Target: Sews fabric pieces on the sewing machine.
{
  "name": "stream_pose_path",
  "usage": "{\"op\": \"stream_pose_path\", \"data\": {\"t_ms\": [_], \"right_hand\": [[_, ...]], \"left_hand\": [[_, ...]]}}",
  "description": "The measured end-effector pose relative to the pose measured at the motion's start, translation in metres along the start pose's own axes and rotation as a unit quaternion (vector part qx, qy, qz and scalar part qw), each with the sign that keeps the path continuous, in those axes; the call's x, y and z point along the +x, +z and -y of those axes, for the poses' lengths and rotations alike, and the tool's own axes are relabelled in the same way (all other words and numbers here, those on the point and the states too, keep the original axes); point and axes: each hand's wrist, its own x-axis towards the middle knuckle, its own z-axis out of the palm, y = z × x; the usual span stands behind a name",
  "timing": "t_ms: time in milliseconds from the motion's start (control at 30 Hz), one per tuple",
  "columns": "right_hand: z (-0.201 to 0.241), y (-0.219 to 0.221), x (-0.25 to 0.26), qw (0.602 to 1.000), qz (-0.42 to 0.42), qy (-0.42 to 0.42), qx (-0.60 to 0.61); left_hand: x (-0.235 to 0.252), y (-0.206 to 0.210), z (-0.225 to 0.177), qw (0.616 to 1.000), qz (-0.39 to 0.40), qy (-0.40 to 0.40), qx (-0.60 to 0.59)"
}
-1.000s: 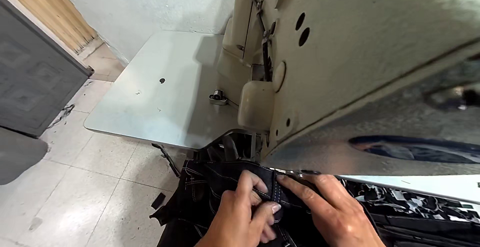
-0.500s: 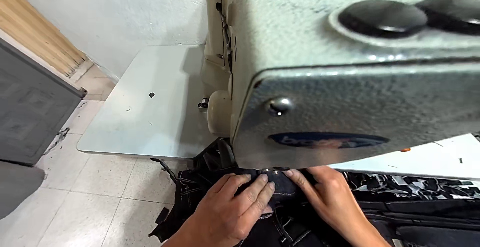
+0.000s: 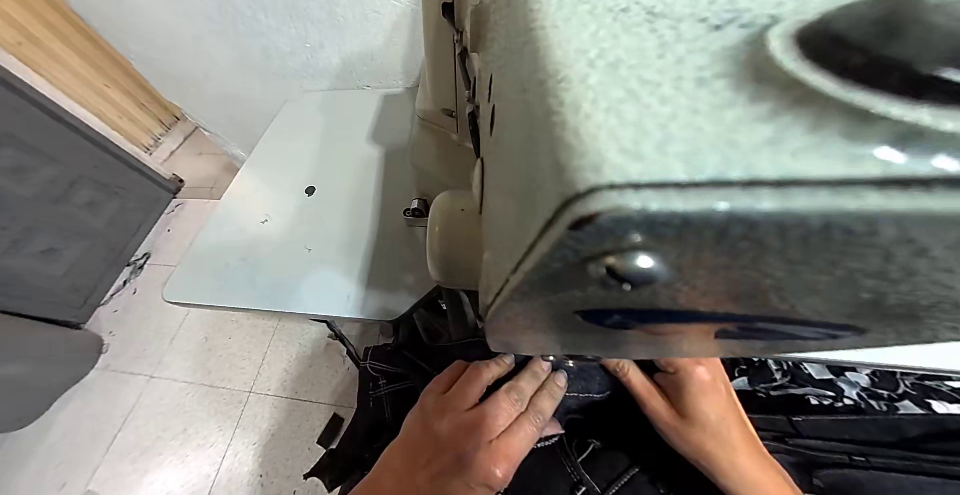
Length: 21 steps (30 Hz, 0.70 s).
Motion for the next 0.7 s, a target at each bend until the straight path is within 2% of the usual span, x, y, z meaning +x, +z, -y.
{"op": "stream_pose_path", "data": {"t_ms": [467, 700], "right_hand": [[-0.006, -0.016, 0.001, 0.994, 0.063, -0.028, -0.085], [-0.037, -0.050, -0.016, 0.972, 0.229, 0.042, -0.024]], "left_hand": [[-0.016, 0.013, 0.009, 0.992, -0.080, -0.003, -0.094], [-0.015, 0.014, 0.006, 0.990, -0.081, -0.008, -0.111]]}}
